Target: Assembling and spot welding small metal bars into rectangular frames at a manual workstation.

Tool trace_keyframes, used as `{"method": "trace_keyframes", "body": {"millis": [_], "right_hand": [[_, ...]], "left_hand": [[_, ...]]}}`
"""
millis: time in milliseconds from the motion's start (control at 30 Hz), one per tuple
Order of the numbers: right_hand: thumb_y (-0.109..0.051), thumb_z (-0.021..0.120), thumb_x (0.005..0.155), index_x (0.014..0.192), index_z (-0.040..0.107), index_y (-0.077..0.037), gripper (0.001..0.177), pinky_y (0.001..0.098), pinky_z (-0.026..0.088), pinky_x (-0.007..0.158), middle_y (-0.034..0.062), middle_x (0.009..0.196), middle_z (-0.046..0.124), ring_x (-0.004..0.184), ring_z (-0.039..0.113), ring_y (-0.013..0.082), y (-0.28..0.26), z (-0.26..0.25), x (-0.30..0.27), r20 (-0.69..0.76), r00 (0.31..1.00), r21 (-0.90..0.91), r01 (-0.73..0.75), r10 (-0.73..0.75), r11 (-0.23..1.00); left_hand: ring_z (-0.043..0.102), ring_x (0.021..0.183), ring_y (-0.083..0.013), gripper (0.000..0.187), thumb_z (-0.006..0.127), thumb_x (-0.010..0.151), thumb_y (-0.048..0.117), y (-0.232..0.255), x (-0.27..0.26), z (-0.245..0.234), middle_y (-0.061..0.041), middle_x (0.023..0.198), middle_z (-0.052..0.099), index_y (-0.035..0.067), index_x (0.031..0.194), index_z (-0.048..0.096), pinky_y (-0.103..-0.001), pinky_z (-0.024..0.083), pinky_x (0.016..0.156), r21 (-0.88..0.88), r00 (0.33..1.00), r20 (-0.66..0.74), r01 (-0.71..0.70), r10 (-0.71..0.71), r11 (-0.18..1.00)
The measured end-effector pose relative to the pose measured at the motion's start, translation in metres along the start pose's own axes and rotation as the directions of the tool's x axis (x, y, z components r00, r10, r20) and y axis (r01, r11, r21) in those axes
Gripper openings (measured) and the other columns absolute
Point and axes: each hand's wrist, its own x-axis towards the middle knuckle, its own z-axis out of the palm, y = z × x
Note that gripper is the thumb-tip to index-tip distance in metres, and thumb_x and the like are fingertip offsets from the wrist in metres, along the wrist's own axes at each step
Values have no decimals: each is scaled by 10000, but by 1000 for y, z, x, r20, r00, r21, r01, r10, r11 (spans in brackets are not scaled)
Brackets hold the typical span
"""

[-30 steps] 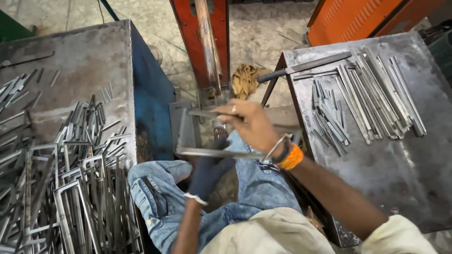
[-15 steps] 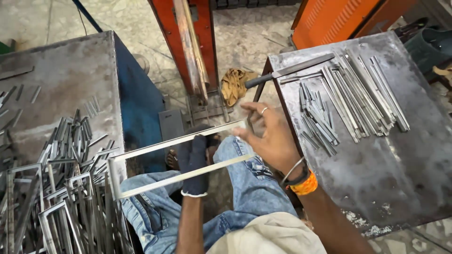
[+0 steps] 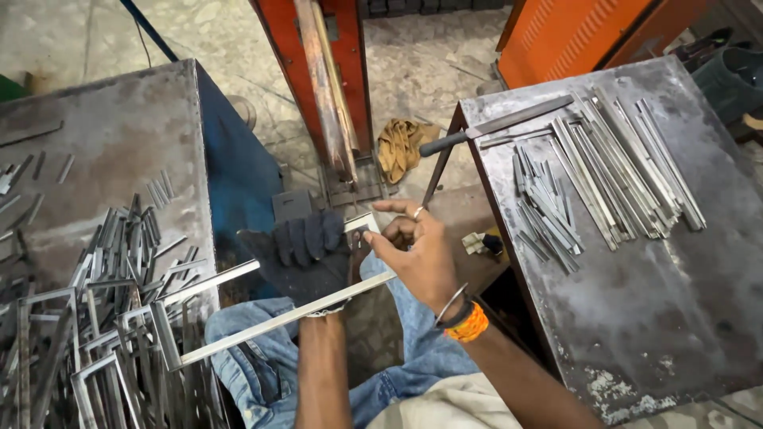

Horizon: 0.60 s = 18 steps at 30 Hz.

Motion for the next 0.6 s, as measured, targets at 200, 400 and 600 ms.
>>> {"method": "trace_keyframes", "body": {"millis": [200, 400, 600], "right_hand": [[-35, 801, 855, 1149, 754, 30, 305, 191, 427, 522, -16, 659, 673, 584, 542, -5, -3, 8, 20, -60, 994, -143, 77, -87, 987], [-42, 808, 840, 1106, 775, 31, 278, 197, 482, 549, 1, 702, 724, 616, 612, 5, -9, 17, 35, -123, 989, -130, 68, -84, 989], [-39, 786, 846, 1093, 761, 28, 257, 208, 530, 576, -17, 755, 737, 647, 624, 2, -12, 22, 44, -101, 990, -41, 93, -97, 995]], "left_hand": [[274, 552, -128, 552, 498, 1106, 471, 11, 23, -4, 37, 562, 271, 204, 645, 353, -329, 292, 667, 52, 1000, 28, 8, -10, 999], [274, 545, -130, 559, 472, 1114, 451, 12, 42, -2, 32, 556, 283, 202, 629, 351, -335, 287, 667, 101, 996, 71, 37, -45, 994], [258, 545, -135, 552, 452, 1119, 441, 18, 50, 0, 25, 550, 276, 196, 636, 339, -337, 282, 674, 125, 999, 15, 28, -30, 992]]}}
